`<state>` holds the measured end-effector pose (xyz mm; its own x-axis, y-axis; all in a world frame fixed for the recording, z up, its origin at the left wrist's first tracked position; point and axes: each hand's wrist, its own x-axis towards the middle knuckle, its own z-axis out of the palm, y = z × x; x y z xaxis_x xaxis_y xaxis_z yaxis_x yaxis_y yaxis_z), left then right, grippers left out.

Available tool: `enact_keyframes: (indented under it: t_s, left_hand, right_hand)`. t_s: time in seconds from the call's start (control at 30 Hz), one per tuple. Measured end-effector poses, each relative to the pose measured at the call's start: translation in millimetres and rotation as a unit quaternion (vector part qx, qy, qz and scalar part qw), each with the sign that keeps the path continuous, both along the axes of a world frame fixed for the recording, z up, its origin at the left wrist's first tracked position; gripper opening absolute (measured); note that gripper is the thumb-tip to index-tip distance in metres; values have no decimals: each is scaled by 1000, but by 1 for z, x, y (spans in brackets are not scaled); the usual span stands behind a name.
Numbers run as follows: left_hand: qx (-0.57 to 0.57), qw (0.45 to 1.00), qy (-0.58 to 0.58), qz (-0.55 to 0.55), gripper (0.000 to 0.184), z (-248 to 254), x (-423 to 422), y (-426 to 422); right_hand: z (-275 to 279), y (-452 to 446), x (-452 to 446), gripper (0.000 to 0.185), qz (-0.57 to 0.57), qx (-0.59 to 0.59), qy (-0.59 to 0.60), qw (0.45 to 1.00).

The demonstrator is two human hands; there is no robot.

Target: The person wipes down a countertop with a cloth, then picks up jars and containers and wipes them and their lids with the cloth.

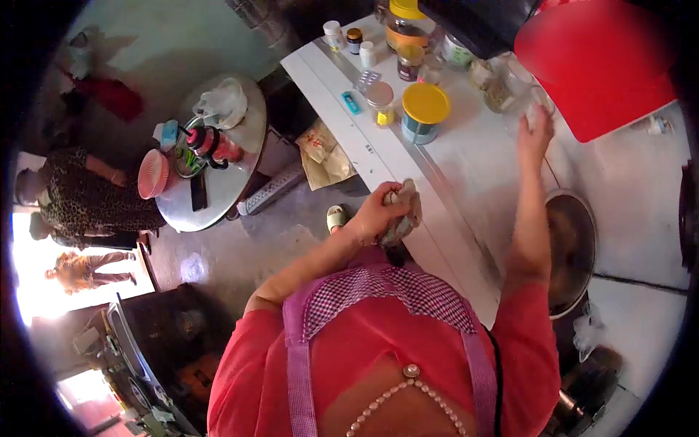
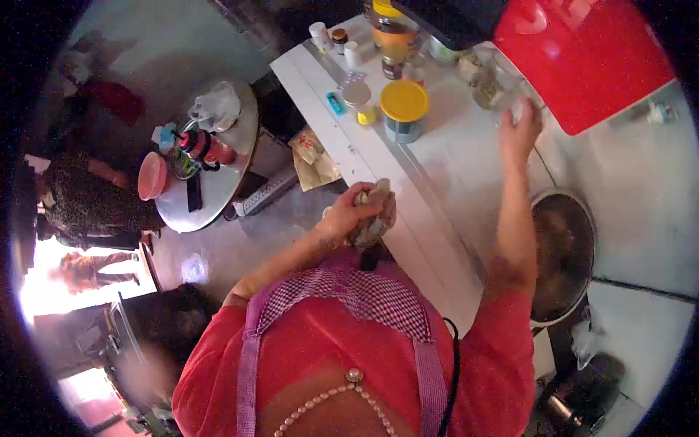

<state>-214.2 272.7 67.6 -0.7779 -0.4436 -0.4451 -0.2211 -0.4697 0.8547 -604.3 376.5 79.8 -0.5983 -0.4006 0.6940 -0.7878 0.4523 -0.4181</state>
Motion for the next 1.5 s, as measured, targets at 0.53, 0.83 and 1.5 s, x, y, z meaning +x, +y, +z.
enact_keyframes:
  t_s: [0.53, 0.83, 1.5]
  left_hand:
    - [62, 994, -48, 71, 55, 10, 0, -6]
    - [102, 993, -49, 32, 52, -19, 1, -7]
    - [114, 991, -75, -13, 64, -20, 6, -12]
  right_hand:
    - [32, -10, -45, 82, -35, 404, -19, 914]
    - [54, 0, 142, 91, 287, 288, -43, 913]
    - [33, -58, 141, 47, 287, 54, -1, 956]
